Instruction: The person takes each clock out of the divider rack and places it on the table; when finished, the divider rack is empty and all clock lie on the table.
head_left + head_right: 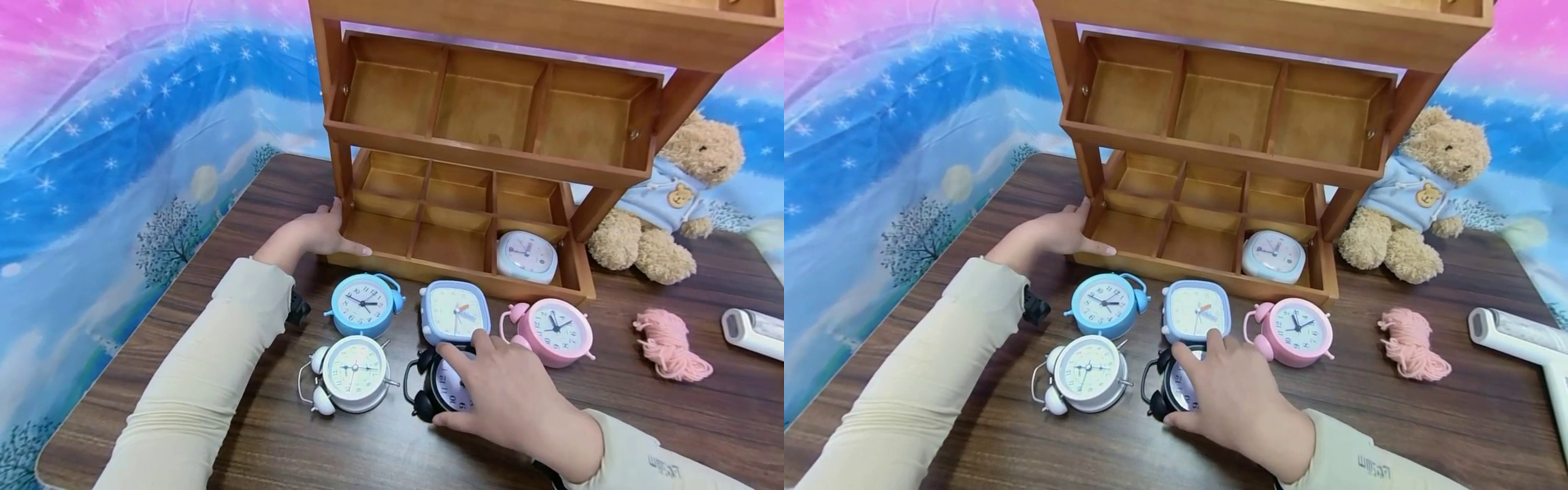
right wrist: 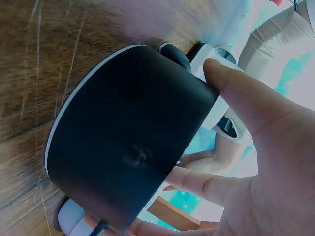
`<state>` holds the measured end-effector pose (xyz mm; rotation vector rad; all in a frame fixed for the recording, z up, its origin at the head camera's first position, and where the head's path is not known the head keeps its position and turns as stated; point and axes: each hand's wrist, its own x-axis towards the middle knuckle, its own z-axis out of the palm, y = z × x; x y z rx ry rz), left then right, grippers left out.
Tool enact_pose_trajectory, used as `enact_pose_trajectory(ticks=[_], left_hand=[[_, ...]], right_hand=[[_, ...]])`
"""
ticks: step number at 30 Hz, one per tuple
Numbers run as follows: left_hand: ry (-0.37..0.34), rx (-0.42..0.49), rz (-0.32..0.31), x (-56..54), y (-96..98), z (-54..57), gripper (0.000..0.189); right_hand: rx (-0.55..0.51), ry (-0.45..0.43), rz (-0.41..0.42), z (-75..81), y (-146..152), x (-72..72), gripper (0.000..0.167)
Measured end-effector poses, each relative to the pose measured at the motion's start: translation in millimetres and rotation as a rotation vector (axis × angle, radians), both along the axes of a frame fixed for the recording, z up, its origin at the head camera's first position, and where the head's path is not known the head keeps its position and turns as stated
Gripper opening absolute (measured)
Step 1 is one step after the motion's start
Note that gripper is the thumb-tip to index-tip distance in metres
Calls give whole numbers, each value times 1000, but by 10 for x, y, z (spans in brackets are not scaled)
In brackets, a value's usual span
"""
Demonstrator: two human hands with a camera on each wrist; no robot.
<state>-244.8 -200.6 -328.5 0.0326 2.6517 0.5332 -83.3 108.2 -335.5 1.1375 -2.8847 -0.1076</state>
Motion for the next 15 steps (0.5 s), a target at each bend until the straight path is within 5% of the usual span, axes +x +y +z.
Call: enact_pose_trajectory(ticks=[8, 15], left_hand=[[-7, 18, -2, 7, -6, 10, 123], [-10, 11, -10, 1, 11, 22, 121]], right_hand=[[-6, -23, -9, 218, 29, -154, 74], [-22, -109, -111, 418, 235, -895, 66]])
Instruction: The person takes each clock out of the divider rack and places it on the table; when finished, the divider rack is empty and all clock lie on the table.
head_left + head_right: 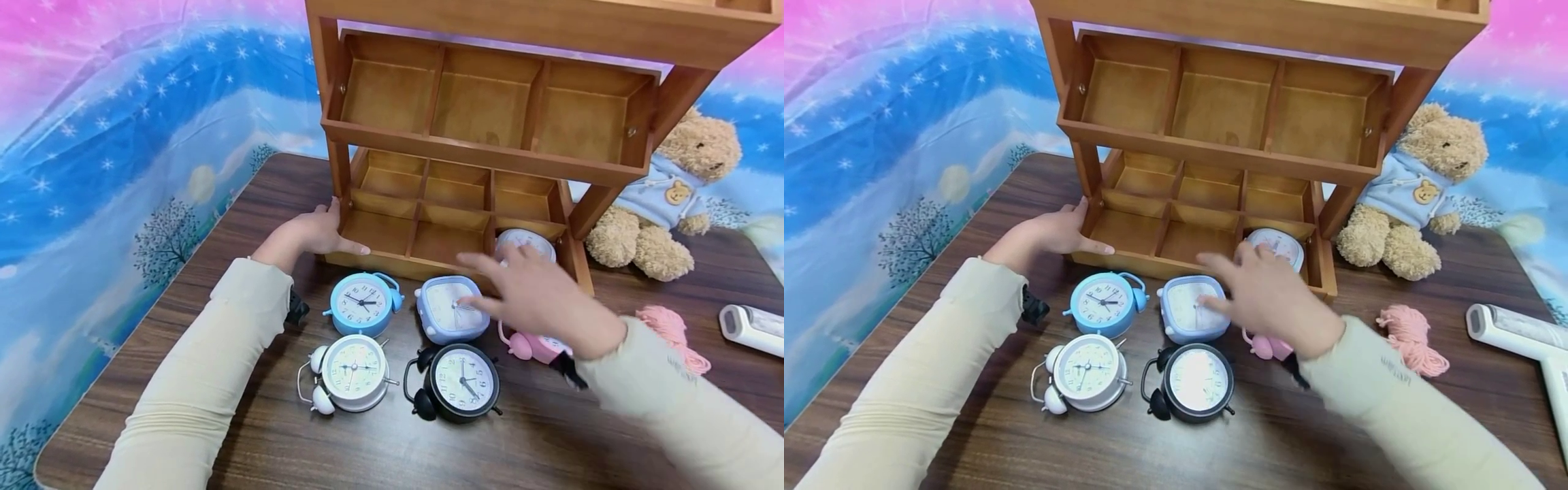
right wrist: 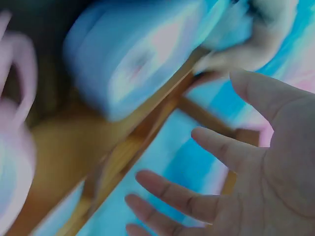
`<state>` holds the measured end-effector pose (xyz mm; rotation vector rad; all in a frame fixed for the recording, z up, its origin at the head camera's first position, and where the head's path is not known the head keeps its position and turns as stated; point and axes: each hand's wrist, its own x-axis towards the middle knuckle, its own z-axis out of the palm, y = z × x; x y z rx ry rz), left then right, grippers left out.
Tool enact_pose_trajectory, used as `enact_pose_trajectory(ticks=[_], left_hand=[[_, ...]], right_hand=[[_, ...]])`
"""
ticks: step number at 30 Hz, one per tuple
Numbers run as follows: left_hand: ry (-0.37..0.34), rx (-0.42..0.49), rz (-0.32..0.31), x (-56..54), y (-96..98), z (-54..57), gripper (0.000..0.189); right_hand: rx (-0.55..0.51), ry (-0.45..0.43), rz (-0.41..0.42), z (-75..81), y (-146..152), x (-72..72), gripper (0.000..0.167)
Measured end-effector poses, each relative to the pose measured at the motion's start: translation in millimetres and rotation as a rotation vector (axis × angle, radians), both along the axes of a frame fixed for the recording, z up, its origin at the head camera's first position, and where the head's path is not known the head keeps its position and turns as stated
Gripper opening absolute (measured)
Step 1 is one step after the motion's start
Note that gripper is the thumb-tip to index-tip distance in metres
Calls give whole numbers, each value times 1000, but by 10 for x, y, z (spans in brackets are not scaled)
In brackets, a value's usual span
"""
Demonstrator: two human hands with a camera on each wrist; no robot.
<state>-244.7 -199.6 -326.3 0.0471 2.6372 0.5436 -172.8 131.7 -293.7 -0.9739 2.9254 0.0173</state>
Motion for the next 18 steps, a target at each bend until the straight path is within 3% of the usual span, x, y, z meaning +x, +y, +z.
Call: enact_pose_trajectory(ticks=[5, 9, 13, 18], left_hand=[[0, -10, -6, 0, -3, 3, 121], [6, -3, -8, -2, -2, -3, 120], [16, -19, -2, 0, -5, -4, 121], [24, -35, 4, -5, -8, 3, 122]], right_hand=[[36, -116, -179, -41, 196, -516, 69], [23, -260, -234, -144, 356, -799, 70], [34, -342, -254, -246, 437, -971, 76], [52, -322, -277, -302, 426, -1049, 83]])
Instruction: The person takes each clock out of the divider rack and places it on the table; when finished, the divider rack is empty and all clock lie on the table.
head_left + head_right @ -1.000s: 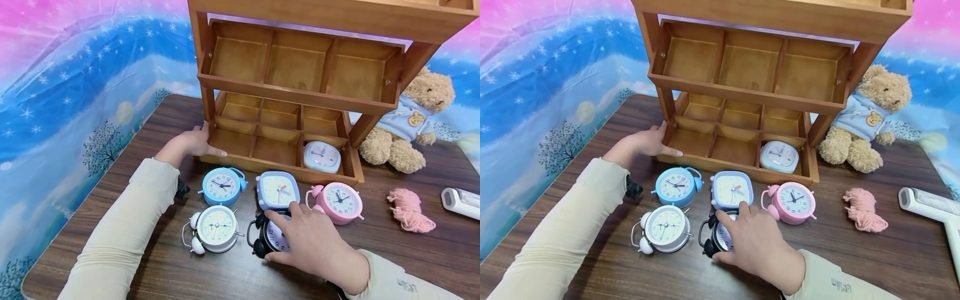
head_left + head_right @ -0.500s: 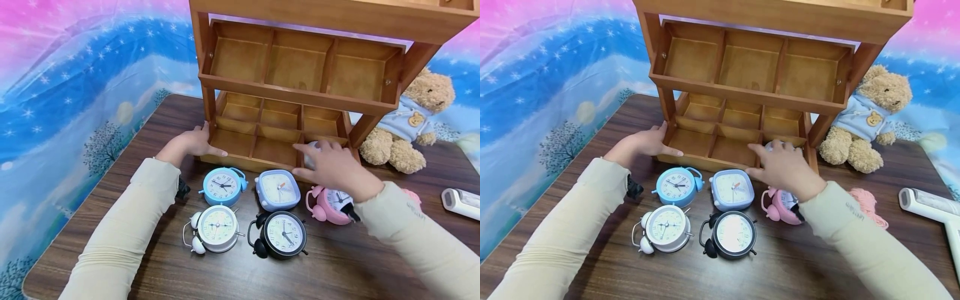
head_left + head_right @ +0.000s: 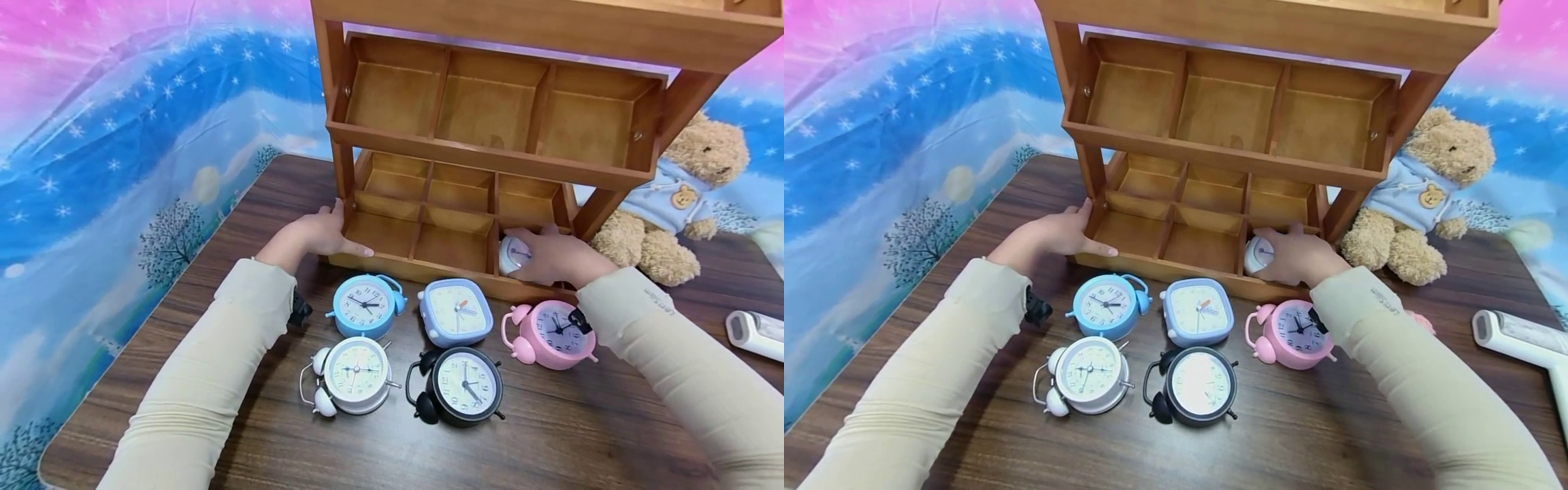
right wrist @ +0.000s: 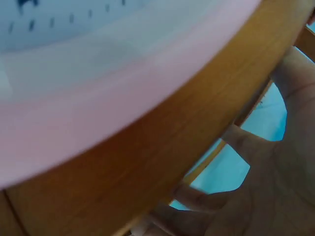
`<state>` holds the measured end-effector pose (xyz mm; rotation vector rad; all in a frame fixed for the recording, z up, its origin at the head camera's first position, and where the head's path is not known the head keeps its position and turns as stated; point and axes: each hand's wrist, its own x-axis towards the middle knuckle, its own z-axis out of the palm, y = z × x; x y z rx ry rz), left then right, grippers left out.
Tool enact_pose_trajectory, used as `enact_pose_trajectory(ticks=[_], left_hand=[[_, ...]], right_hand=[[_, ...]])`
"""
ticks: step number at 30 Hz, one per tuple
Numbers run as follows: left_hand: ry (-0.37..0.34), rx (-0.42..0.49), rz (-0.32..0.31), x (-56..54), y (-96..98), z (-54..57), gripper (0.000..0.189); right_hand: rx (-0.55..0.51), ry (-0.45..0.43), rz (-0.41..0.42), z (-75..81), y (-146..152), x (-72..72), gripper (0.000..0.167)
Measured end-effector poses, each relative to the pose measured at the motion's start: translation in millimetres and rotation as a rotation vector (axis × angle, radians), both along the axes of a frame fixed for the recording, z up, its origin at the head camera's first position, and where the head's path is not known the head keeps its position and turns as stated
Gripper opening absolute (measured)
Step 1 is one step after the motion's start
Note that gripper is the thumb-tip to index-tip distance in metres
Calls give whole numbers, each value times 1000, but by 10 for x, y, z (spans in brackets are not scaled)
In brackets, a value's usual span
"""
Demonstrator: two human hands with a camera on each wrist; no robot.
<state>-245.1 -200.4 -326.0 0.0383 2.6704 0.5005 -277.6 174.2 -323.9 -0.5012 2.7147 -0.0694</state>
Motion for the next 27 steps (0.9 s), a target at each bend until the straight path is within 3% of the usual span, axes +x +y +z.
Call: enact_pose_trajectory(ticks=[9, 16, 19, 22, 27], left_hand=[[-7, 8, -1, -10, 1, 5, 121], [-18, 23, -2, -10, 14, -23, 122], [-22, 21, -4, -13, 23, -28, 122], [-12, 21, -5, -18, 16, -31, 122], [-10, 18, 0, -7, -8, -30, 122]], right_hand=[[19, -10, -13, 38, -22, -16, 87], [-20, 44, -30, 118, 84, 26, 100], [-34, 92, -35, 245, 138, 168, 104], [-37, 139, -13, 393, 178, 402, 105], [-19, 161, 128, 537, 213, 884, 99]])
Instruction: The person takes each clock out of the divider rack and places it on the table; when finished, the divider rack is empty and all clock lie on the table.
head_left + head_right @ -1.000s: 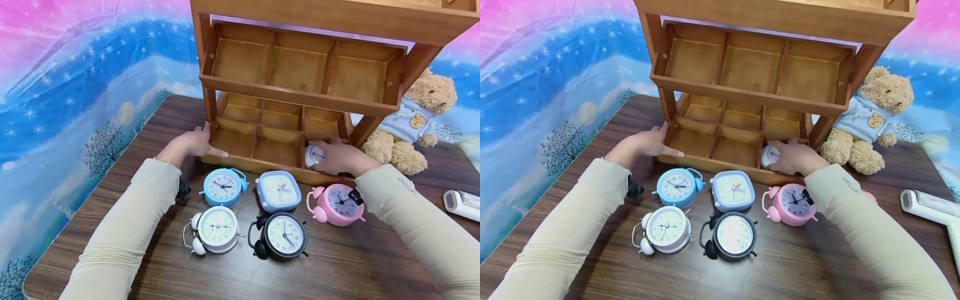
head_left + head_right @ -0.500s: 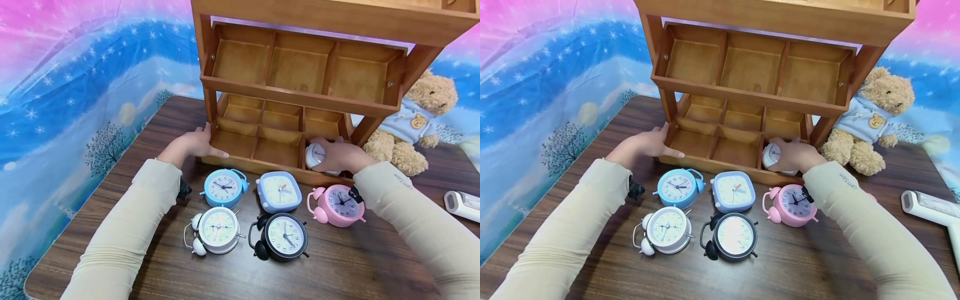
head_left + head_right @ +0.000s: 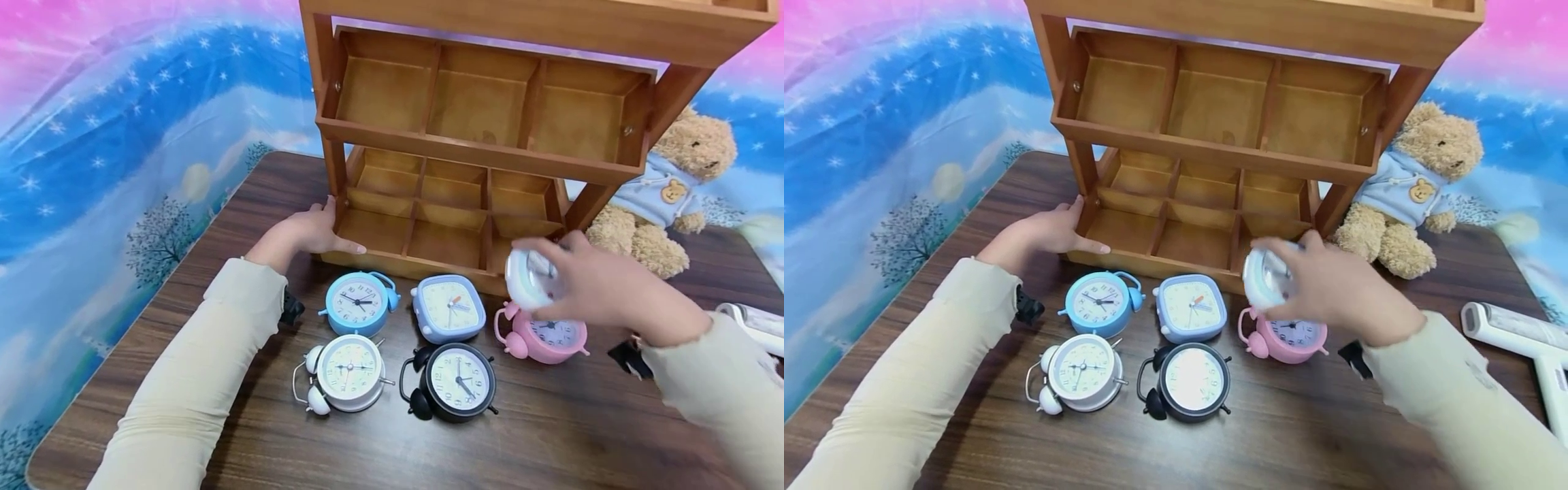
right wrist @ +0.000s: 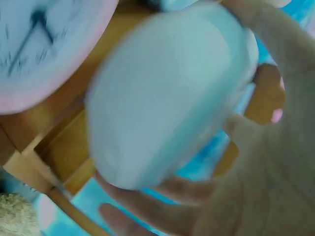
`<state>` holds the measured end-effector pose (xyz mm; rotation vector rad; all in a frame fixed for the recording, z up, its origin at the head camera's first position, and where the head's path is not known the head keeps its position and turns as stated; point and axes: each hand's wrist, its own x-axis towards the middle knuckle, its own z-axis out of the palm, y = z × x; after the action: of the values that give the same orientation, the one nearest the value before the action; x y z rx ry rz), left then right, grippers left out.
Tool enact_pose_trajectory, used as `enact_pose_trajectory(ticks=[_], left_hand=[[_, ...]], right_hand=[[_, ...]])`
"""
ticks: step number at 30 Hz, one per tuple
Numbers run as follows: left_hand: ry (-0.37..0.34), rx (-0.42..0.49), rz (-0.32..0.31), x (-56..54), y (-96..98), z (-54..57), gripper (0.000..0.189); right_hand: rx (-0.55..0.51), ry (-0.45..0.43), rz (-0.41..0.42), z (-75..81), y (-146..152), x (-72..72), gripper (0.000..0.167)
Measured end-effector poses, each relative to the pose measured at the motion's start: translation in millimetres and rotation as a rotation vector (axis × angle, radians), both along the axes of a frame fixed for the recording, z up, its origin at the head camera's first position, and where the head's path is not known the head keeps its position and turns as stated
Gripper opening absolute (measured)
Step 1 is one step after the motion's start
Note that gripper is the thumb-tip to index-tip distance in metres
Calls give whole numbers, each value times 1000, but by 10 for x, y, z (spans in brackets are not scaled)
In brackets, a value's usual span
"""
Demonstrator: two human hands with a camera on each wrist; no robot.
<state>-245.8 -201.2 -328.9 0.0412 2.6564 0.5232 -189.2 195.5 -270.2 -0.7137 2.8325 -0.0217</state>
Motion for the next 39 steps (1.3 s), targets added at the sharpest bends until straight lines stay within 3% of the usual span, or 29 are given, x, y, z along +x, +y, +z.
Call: enact_pose_trajectory(ticks=[7, 11, 14, 20, 29, 39], left_hand=[[-11, 6, 2, 20, -49, -2, 122], [-20, 14, 13, 40, -65, -10, 122], [-23, 5, 23, 53, -101, -22, 122], [-10, 4, 25, 67, -150, -30, 122], [-12, 12, -6, 76, -142, -46, 122], [-1, 46, 8, 97, -245, -100, 123]], right_hand=[[25, 86, 223, -205, 29, 660, 99], [14, 158, 251, -349, 64, 940, 101], [23, 145, 233, -434, 65, 1077, 100], [30, 26, 170, -612, 50, 1160, 96], [20, 47, 114, -759, 67, 1156, 96], [4, 102, 74, -819, -16, 1173, 97]])
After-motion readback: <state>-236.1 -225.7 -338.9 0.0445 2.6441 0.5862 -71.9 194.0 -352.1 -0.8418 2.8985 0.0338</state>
